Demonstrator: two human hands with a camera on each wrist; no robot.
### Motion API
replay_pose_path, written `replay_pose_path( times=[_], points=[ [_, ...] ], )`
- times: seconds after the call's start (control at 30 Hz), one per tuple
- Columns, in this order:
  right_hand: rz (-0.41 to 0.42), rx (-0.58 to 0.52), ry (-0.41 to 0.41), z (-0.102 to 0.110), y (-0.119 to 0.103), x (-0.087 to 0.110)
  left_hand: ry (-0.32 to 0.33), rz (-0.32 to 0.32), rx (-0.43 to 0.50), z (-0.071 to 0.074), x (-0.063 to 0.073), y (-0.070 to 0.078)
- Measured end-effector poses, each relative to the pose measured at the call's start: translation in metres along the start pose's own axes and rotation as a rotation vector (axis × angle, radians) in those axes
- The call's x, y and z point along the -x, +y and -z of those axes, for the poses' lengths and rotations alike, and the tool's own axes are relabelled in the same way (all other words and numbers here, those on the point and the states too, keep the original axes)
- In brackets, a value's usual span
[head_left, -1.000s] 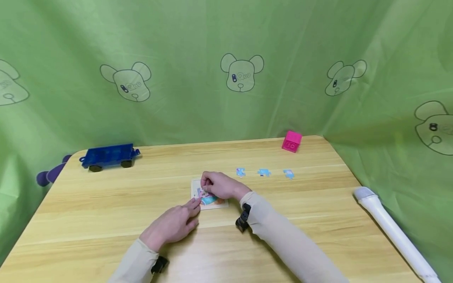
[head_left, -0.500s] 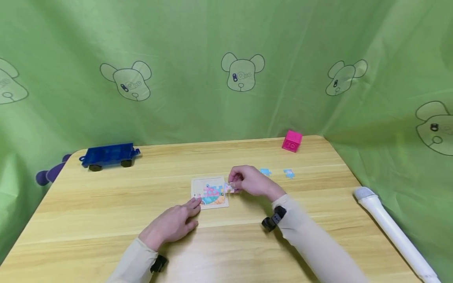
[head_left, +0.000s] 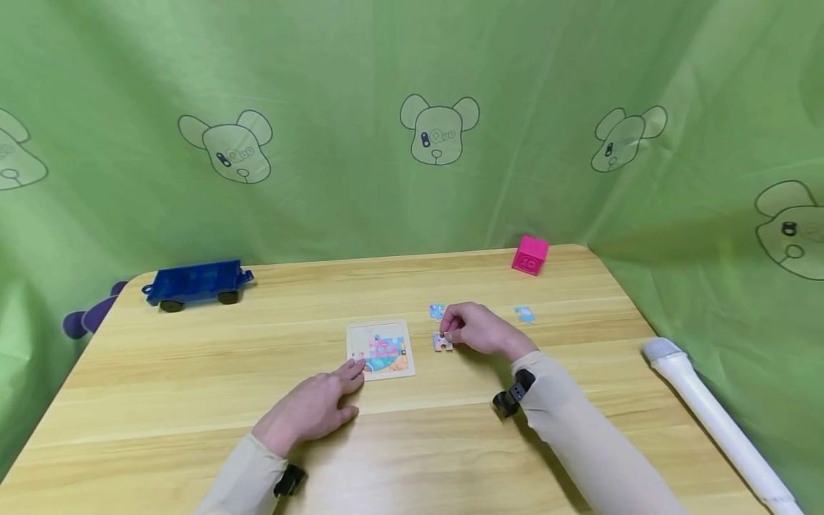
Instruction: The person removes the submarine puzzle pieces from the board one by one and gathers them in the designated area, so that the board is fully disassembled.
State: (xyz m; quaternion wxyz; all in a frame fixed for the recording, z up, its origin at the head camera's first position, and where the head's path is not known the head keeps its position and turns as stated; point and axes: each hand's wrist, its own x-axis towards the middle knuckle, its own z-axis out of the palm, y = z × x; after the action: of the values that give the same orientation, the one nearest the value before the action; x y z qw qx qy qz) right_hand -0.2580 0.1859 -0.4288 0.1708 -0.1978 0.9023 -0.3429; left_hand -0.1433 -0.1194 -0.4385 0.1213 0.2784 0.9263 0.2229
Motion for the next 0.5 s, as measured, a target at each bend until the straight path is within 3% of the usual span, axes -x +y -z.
replay_pose_path(
  times=[0.27,0.5],
  points=[
    [-0.043,0.064,0.029,-0.0074,0.0057,-0.0068,0.0,-0.009,0.003,-0.0024,-0.0007,-0.001],
    [-0.053,0.076,0.006,-0.0066,0.0047,-0.0096,0.002,0.005,0.004,-0.0016,0.0002,-0.0016]
  ],
)
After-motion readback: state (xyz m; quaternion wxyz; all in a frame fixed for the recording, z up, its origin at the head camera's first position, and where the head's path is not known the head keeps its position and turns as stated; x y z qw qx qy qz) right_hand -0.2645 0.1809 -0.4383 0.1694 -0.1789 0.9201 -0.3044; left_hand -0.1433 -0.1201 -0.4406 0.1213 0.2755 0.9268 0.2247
